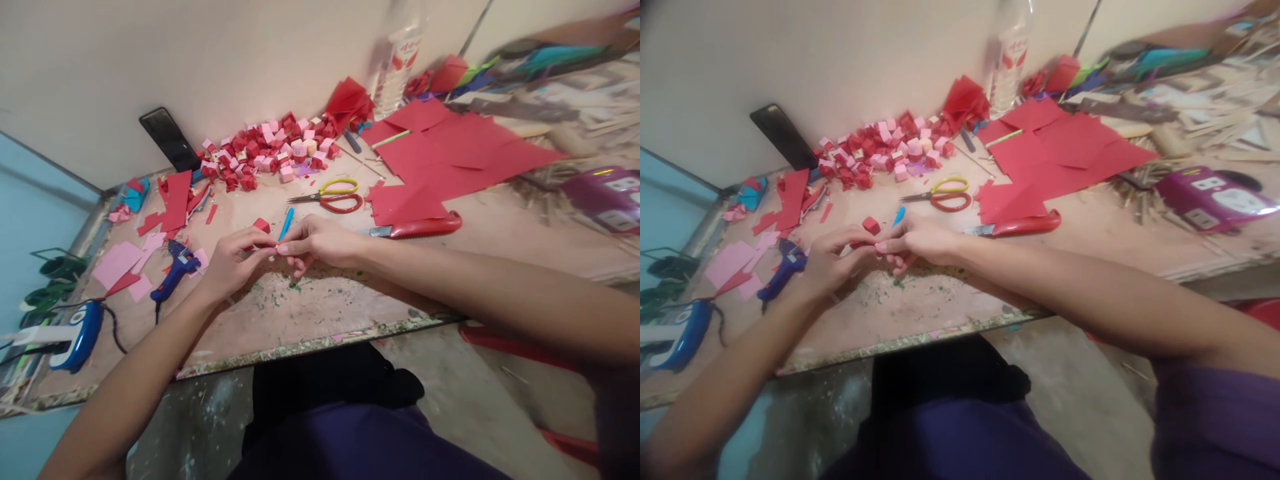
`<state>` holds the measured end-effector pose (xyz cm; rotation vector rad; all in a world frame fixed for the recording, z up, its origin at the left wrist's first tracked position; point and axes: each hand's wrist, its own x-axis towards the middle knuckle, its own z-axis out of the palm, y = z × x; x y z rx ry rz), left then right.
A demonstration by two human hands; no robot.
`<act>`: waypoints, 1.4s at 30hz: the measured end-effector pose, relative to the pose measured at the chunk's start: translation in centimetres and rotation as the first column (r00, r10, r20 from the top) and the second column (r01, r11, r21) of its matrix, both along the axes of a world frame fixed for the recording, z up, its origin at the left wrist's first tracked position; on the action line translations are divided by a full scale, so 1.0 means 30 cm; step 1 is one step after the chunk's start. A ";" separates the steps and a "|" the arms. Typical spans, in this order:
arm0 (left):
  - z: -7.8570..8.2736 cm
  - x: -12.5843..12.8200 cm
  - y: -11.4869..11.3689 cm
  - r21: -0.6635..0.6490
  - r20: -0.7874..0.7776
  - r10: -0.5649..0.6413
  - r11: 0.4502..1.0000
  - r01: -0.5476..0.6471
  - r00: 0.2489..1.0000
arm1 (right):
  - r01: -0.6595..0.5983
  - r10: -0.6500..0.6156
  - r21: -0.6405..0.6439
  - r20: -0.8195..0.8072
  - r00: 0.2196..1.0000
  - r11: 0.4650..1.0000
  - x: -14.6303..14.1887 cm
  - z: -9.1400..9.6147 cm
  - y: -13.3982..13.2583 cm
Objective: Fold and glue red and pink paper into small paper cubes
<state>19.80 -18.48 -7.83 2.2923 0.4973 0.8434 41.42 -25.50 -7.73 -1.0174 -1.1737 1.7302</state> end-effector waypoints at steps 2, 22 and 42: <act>-0.001 -0.001 0.001 0.008 0.003 -0.017 1.000 0.017 1.000 | -0.015 0.015 -0.005 0.008 1.000 1.000 0.002 0.000 -0.001; 0.007 -0.004 -0.004 0.026 0.023 -0.046 0.999 0.045 0.999 | -0.109 0.111 -0.045 0.042 0.993 0.993 0.017 0.018 0.005; 0.004 0.003 0.000 0.124 0.089 -0.098 0.988 0.087 0.991 | -0.191 0.184 0.035 0.144 0.972 0.981 0.023 0.022 0.009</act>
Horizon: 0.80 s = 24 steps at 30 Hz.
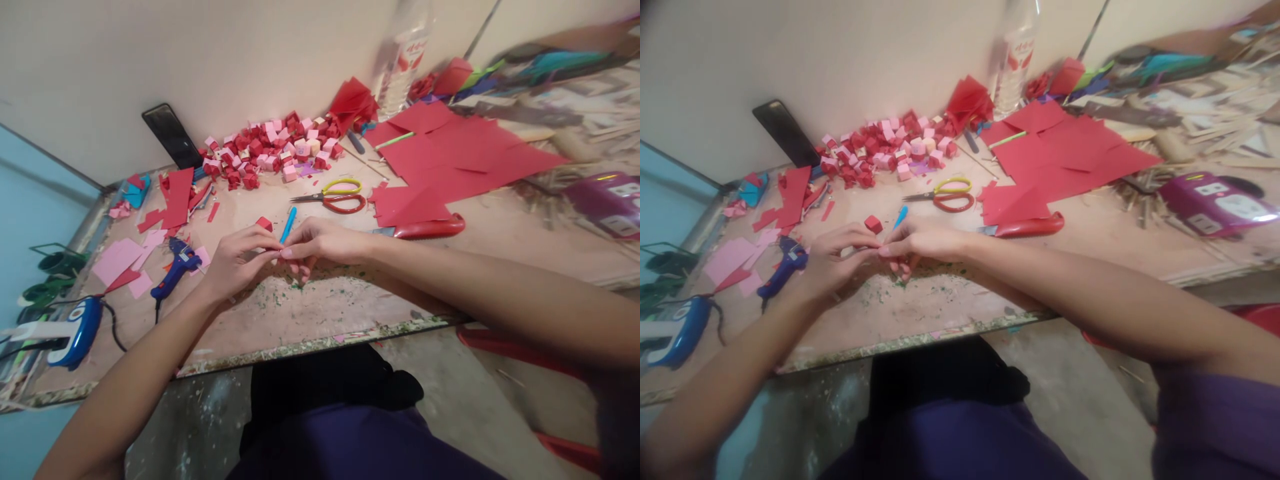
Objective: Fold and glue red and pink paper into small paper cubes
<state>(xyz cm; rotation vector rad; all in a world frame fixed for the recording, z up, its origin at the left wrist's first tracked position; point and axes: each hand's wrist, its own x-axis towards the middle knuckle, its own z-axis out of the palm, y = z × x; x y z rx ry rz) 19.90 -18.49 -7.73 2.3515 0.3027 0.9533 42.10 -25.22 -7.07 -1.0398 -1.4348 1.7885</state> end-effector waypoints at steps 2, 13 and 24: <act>0.000 0.000 0.002 0.003 -0.008 0.004 1.000 -0.004 1.000 | -0.018 0.017 0.045 0.034 0.999 0.999 -0.001 0.001 -0.001; 0.000 -0.008 0.008 -0.022 -0.018 -0.013 1.000 0.013 1.000 | 0.009 -0.009 0.097 -0.005 1.000 0.995 -0.008 0.003 -0.014; -0.016 -0.004 0.015 -0.042 -0.028 -0.023 0.999 0.022 0.999 | 0.032 -0.032 0.000 0.003 0.999 0.999 -0.008 -0.005 -0.004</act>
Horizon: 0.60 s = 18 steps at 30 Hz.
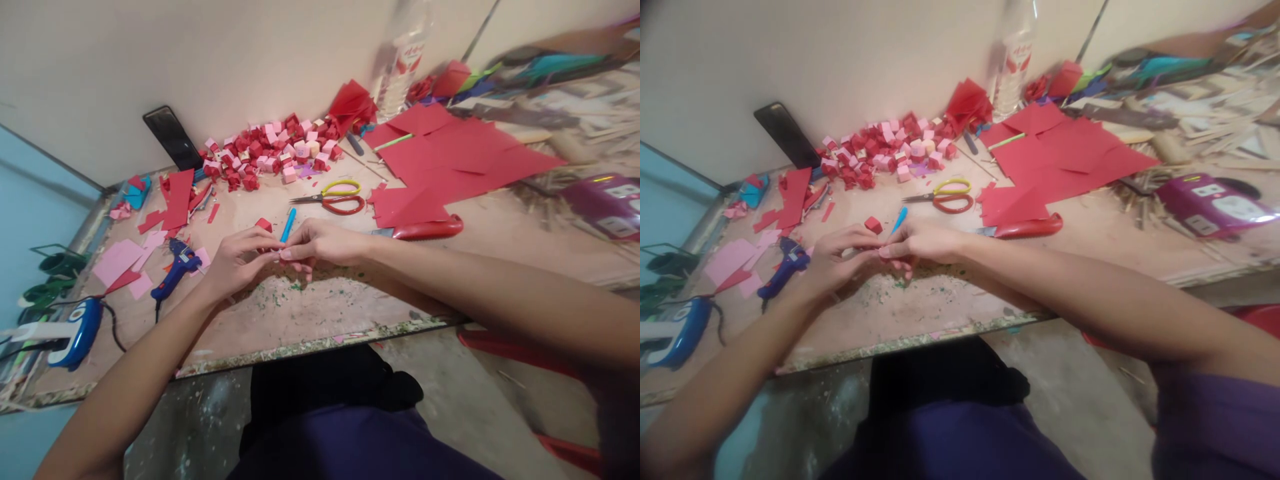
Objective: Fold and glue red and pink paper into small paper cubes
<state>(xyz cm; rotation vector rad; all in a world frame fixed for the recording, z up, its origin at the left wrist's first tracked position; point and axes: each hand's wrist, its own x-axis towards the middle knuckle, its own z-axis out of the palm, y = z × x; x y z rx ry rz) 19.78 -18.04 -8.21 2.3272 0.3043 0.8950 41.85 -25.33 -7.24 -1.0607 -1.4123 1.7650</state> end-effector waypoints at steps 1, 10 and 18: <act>0.001 0.000 -0.002 -0.001 0.001 -0.001 1.000 0.001 1.000 | -0.004 0.004 -0.016 0.001 1.000 1.000 0.003 0.002 0.001; 0.024 0.002 -0.013 -0.030 0.071 0.041 0.999 -0.039 0.997 | 0.099 -0.100 0.029 0.023 0.995 0.995 0.003 0.017 -0.001; 0.013 0.008 -0.009 -0.186 0.126 0.176 0.971 -0.151 0.976 | 0.312 -0.276 0.136 -0.233 0.933 0.940 -0.021 -0.019 0.016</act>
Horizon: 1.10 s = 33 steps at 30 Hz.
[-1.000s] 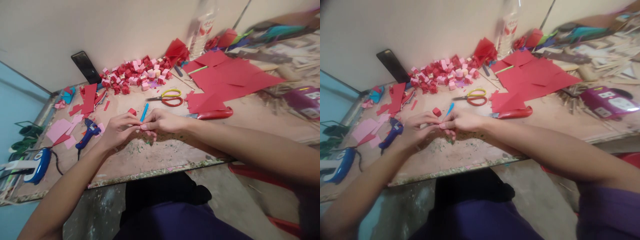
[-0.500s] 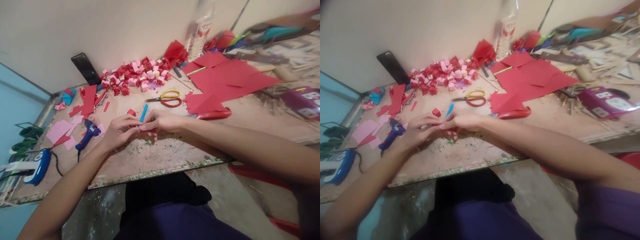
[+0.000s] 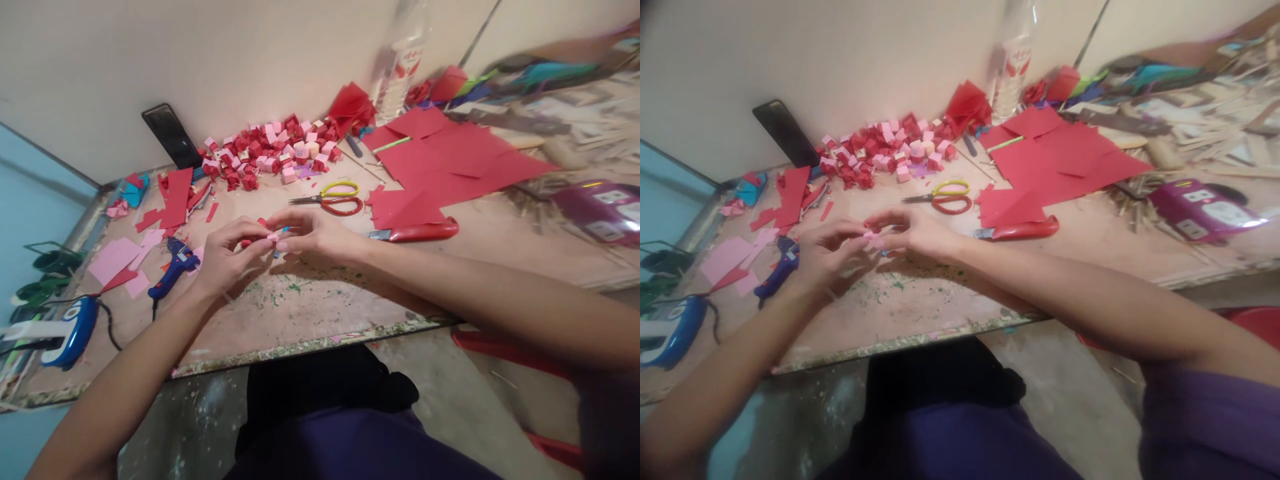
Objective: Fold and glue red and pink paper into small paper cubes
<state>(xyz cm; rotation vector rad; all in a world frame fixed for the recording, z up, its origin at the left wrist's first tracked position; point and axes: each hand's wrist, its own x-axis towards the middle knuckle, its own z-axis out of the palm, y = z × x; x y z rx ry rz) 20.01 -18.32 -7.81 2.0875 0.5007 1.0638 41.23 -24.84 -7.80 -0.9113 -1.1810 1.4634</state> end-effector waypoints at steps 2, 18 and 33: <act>-0.003 0.003 0.001 -0.026 0.006 0.010 1.000 -0.010 1.000 | 0.001 -0.001 0.014 -0.014 1.000 1.000 -0.002 -0.002 0.000; 0.166 -0.048 0.080 -0.059 0.331 0.289 0.956 -0.286 0.898 | 0.150 -0.144 -0.097 0.071 0.987 0.984 -0.002 -0.019 0.005; 0.080 -0.531 0.087 0.180 -0.767 0.391 0.892 -0.415 0.509 | 0.193 -0.181 -0.068 0.153 0.971 0.979 -0.016 -0.012 0.005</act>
